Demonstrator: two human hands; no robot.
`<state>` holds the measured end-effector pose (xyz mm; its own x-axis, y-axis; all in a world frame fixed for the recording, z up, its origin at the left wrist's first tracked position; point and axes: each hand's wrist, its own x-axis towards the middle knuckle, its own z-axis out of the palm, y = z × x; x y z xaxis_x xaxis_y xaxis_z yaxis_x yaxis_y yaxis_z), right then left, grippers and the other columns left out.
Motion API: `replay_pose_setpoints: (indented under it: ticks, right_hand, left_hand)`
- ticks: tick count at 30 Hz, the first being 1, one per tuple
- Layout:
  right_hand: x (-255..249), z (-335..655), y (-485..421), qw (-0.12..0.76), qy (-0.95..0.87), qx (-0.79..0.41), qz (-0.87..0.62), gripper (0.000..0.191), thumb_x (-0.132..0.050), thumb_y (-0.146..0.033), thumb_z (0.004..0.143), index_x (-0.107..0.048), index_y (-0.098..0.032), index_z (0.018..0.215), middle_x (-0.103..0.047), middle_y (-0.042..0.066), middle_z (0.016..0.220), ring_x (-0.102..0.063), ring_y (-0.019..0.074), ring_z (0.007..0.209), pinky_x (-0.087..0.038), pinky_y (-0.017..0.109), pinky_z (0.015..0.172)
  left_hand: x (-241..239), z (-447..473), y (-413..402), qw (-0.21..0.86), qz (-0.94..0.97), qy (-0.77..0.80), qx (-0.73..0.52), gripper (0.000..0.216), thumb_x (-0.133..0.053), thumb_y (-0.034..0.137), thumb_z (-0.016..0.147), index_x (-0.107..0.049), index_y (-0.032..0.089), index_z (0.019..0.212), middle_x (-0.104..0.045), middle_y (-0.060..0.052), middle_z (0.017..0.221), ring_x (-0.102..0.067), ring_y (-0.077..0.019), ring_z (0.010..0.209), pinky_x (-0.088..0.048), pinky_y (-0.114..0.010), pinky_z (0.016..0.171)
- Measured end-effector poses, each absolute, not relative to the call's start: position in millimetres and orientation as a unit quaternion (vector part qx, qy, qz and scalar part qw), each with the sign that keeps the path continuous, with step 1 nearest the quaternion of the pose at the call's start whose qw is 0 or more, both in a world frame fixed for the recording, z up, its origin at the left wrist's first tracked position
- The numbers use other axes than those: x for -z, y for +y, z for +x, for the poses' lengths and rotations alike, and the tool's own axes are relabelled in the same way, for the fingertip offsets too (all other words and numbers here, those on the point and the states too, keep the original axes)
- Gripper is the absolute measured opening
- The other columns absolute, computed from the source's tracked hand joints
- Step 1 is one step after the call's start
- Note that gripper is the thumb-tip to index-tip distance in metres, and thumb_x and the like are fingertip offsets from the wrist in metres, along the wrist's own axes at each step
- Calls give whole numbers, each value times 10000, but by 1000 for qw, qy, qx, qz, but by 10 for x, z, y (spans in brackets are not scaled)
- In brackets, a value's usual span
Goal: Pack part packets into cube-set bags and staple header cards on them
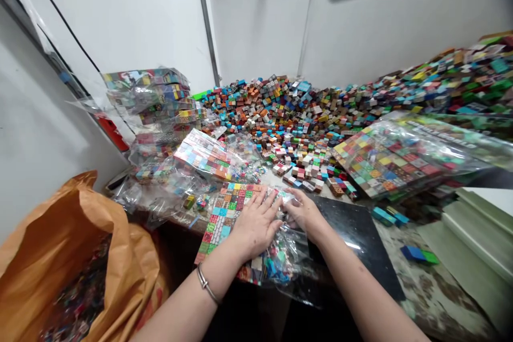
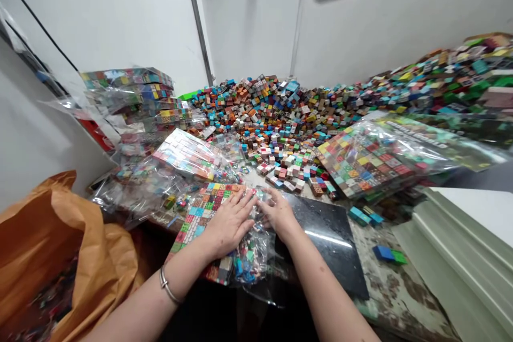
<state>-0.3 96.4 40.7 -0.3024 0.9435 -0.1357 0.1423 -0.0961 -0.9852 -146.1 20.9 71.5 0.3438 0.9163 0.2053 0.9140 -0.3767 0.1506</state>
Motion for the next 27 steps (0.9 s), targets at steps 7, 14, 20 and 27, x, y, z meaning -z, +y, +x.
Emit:
replay_pose_setpoints:
  ticks: [7,14,20,27]
  right_hand:
    - [-488,-13,925,336,-611,-563,-444,330,-536,-329,717,-606,-198,1012,-514,-41,535,-415,81,374,-376,197,334]
    - [-526,337,660,351,-595,-548,-473,523,-523,-383,754,-414,-177,1223,-571,66,965,-567,120,620,-504,258,570]
    - [-469,399,373,315,-682,-472,-462,348,-589,-349,707,-615,-176,1007,-588,38,806,-530,148,624,-454,273,570]
    - [-448,64,316,300,-764,-411,-396,210,-488,-288,776,-682,-217,812,-605,41,789,-541,193,755,-427,311,729]
  left_hand:
    - [-742,-1438,190,1,816,565,-126,442,-300,354,895,-293,273,1329,-221,-5,1435,-105,-223,1327,-189,-437,1068]
    - [-727,-1422,187,-4,812,567,-136,399,-302,329,897,-380,268,1284,-282,2,1414,-134,-211,1322,-177,-424,1075]
    - [-703,-1424,194,4,809,571,-141,411,-271,350,904,-368,264,1294,-273,-5,1417,-125,-208,1324,-172,-419,1075]
    - [-702,-1408,198,-6,816,563,-132,438,-301,404,890,-326,295,1313,-225,-9,1435,-111,-248,1323,-188,-477,1054]
